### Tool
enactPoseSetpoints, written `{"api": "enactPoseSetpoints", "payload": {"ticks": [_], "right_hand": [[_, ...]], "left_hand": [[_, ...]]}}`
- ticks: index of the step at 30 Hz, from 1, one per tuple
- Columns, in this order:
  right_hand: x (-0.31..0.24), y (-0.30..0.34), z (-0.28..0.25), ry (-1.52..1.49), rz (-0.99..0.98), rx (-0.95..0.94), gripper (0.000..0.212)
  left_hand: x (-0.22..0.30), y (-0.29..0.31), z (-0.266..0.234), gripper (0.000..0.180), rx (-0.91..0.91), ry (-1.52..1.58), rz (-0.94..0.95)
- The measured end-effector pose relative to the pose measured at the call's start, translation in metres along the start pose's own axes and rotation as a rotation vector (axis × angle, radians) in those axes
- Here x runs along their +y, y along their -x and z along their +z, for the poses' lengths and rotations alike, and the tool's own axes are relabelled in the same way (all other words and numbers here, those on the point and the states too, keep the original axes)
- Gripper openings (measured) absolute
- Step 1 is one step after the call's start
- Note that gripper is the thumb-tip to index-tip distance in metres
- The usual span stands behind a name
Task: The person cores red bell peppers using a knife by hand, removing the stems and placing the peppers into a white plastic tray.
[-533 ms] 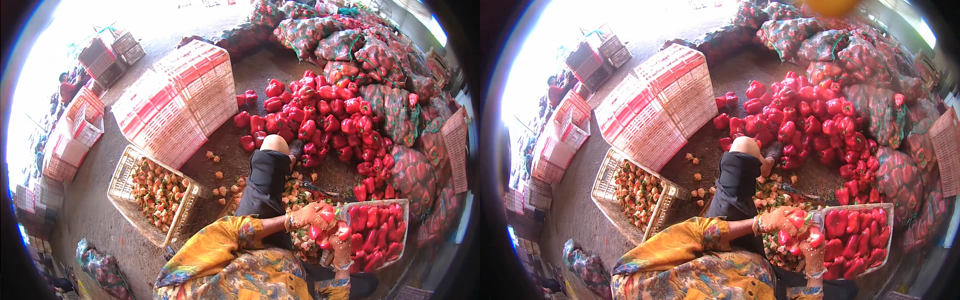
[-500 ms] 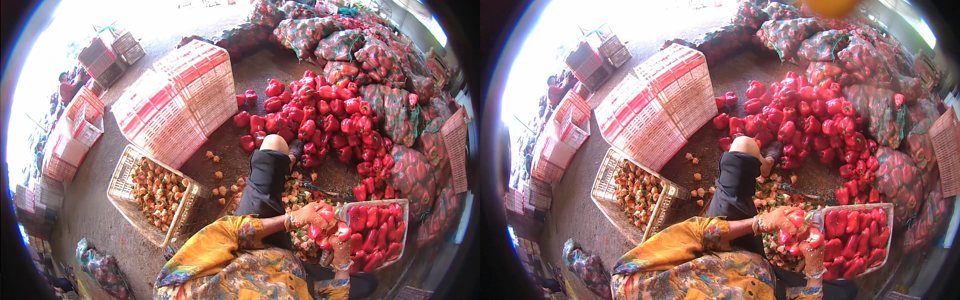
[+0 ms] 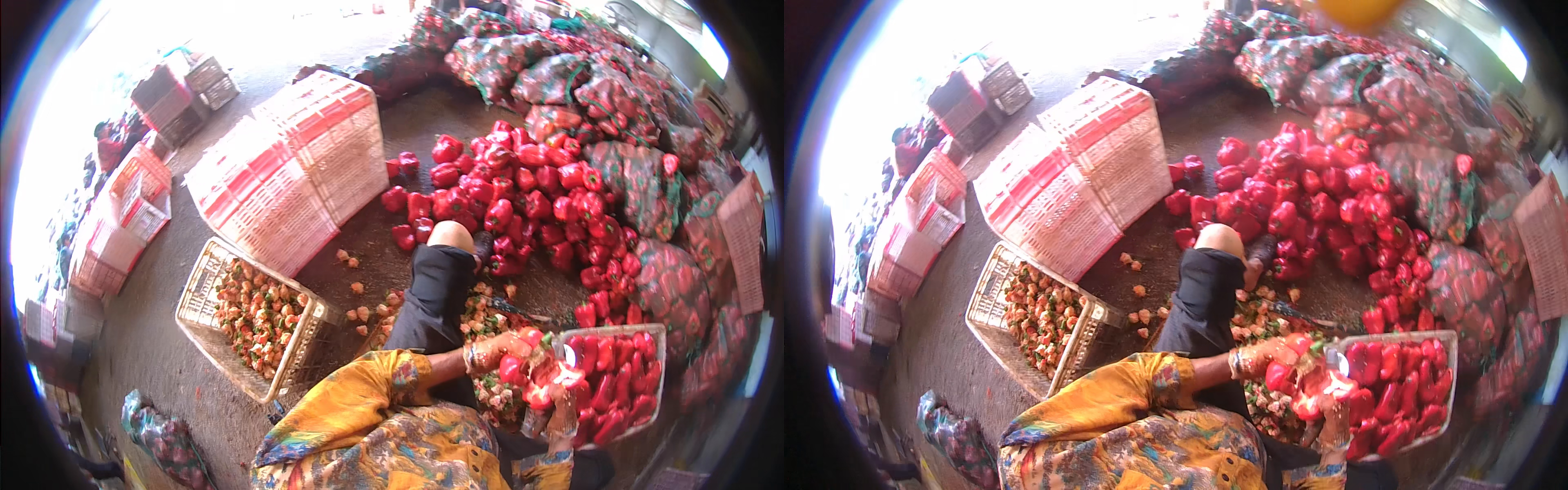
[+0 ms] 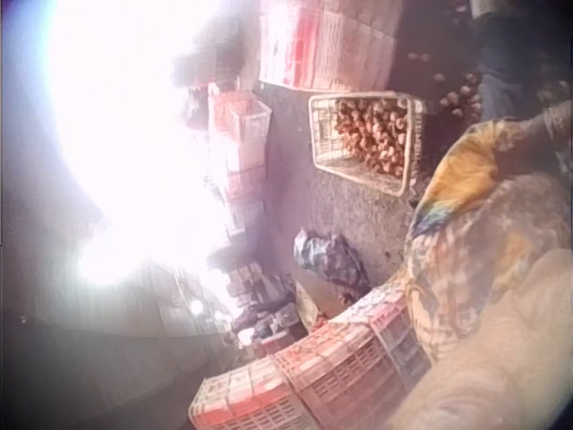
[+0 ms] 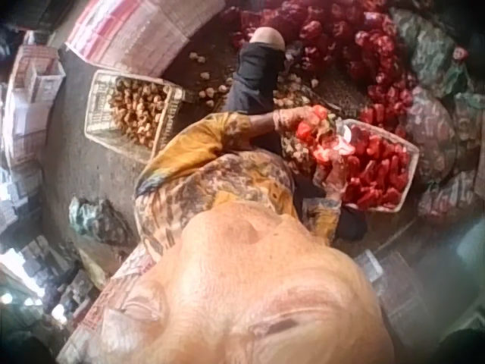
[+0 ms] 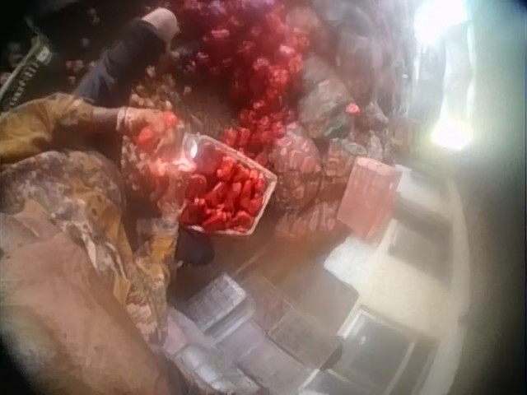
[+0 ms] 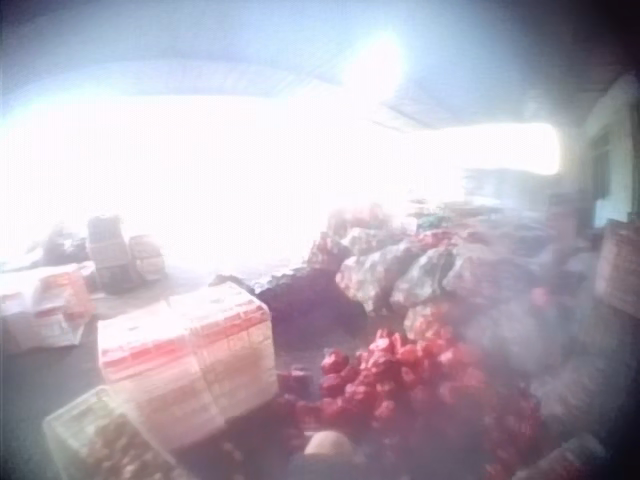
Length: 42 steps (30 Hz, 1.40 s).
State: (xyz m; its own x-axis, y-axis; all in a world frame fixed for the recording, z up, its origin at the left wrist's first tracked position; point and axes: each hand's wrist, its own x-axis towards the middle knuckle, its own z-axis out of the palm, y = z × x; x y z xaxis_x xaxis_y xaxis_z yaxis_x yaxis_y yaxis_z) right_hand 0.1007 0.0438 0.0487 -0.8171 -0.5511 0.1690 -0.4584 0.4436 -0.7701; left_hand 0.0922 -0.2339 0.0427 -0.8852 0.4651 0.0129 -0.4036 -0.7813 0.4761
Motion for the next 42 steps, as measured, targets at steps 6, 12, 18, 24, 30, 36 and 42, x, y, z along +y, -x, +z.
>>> {"api": "enactPoseSetpoints", "payload": {"ticks": [6,12,18,24,30,36,42], "right_hand": [[-0.064,-0.076,0.006,0.066,0.282,0.501,0.036],[-0.095,-0.080,0.023,0.137,0.115,0.397,0.043],[-0.081,-0.085,0.021,-0.086,0.454,0.076,0.063],[-0.073,-0.065,0.027,-0.473,0.339,0.152,0.066],[-0.057,-0.045,0.048,-0.583,0.441,0.278,0.048],[-0.060,-0.048,0.053,-0.823,0.458,0.302,0.048],[-0.089,-0.063,0.038,0.058,0.097,0.312,0.064]], "left_hand": [[0.018,-0.003,0.007,0.069,0.406,-0.368,0.110],[-0.008,-0.021,-0.007,0.082,0.422,-0.786,0.431],[-0.003,-0.004,-0.009,0.093,0.247,-1.568,0.461],[0.000,-0.006,0.005,0.089,0.003,-1.480,0.390],[-0.009,-0.008,0.007,0.091,0.046,-0.985,0.179],[-0.009,-0.009,0.016,0.094,0.170,-0.493,0.012],[-0.021,-0.012,-0.002,0.074,0.238,0.082,0.087]]}}
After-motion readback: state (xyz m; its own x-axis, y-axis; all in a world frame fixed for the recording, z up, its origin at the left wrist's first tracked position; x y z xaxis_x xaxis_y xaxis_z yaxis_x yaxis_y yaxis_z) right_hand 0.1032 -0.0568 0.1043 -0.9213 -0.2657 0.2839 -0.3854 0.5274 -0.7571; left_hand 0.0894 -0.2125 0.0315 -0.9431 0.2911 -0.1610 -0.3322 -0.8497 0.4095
